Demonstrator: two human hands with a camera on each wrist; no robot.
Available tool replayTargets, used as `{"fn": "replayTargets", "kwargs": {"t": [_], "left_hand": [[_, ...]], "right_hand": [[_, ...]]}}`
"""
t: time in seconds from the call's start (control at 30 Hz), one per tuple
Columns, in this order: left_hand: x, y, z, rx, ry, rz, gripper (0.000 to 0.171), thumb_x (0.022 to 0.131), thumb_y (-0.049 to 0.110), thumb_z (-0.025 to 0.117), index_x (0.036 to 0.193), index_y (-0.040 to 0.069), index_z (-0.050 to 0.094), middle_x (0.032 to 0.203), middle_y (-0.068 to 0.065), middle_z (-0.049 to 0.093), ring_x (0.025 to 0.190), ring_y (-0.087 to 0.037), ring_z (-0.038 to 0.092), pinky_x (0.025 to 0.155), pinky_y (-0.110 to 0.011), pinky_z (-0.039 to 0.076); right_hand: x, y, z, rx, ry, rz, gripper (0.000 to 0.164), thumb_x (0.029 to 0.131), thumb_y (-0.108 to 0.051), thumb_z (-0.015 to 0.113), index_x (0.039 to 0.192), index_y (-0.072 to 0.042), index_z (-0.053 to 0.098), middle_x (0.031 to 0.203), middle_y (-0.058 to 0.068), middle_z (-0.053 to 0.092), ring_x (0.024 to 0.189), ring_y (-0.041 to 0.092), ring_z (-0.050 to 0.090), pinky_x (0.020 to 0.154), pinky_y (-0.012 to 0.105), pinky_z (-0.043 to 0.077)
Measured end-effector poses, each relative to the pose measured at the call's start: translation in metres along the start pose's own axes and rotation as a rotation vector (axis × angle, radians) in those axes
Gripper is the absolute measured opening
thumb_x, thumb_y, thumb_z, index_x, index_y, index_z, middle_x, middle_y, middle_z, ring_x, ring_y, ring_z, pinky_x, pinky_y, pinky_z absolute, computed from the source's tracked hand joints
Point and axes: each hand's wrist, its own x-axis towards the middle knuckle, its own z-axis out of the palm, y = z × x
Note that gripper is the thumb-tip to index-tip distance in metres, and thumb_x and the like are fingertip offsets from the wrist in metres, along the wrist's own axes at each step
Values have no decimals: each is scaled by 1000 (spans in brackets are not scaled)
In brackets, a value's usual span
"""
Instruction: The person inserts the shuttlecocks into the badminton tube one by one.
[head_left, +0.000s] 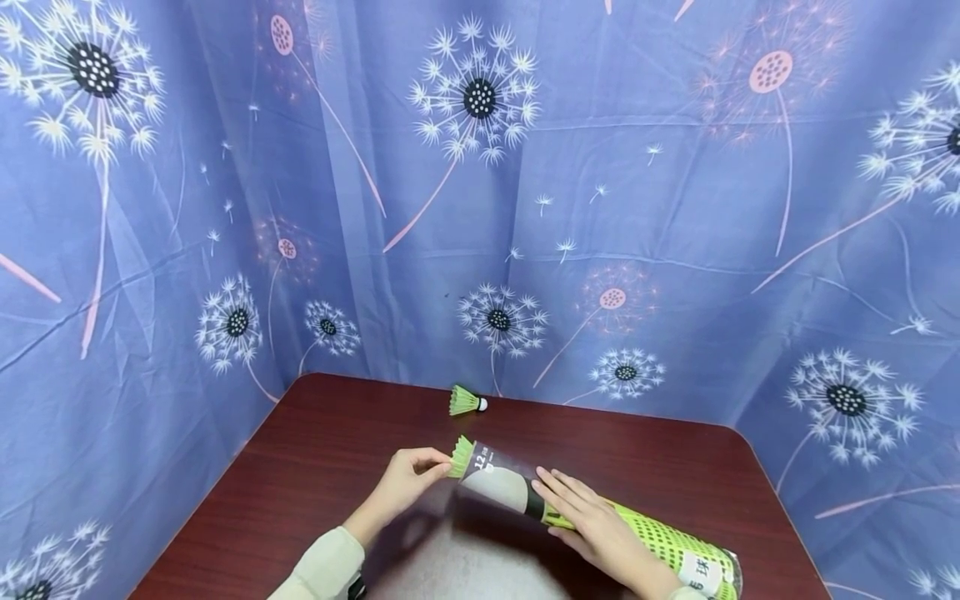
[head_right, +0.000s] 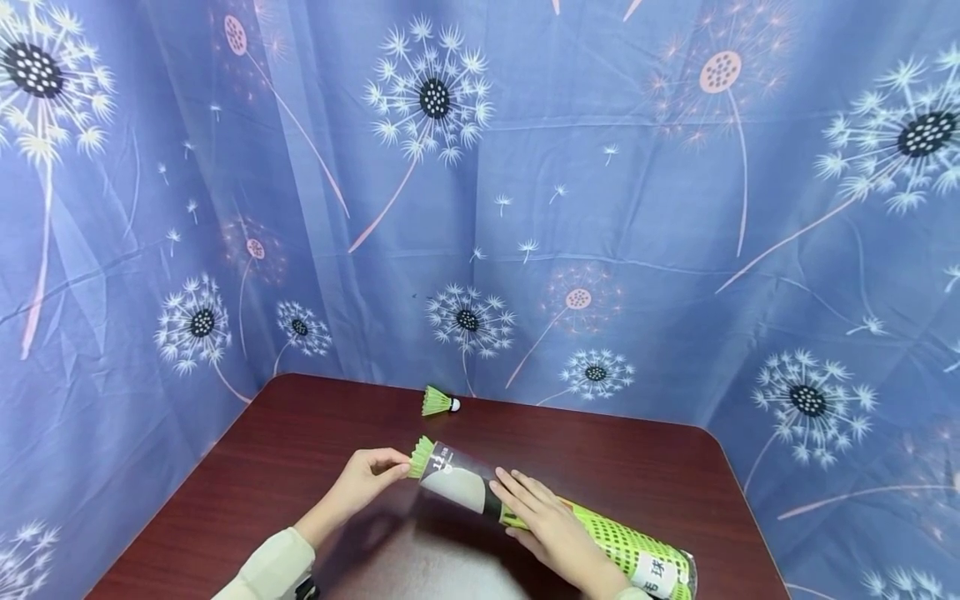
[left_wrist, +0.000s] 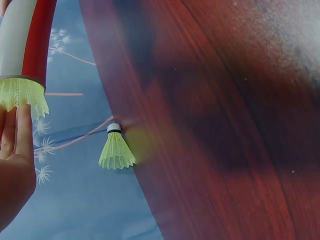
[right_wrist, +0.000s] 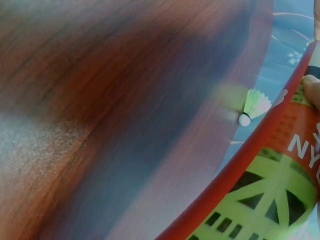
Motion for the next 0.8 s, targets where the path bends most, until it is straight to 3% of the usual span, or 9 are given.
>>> {"fn": "replayTargets", "kwargs": {"t": [0.17,0.37,0.57,0.8], "left_hand": [[1,-14,4,-10,-6,13,6,86,-3,66,90,-5,71,83,-17,70,72,-8,60,62,-22,50],[3,-30,11,-43,-18,-21,8,87,6,69,90,0,73,82,-12,71,71,-3,59,62,-22,50],[3,-25,15,-31,-28,-45,5,86,1,69,89,0,73,81,-12,71,71,-3,57,63,-19,48],[4,-3,15,-2,-41,6,5,83,-10,65,84,-8,70,76,-21,67,68,-7,56,60,-19,47]], "right_hand": [[0,0,0,-5,-1,6,69,86,-22,72,146,-9,40,149,12,41,128,31,46,112,18,16],[0,-2,3,-7,0,5,67,89,-24,70,146,-9,40,149,11,41,128,30,47,111,17,19],[1,-4,2,-10,2,3,68,87,-23,71,146,-9,40,149,11,41,128,30,47,110,19,24],[2,-6,1,-31,-3,11,75,81,-20,77,146,-10,40,149,11,41,128,29,47,103,29,39]]}}
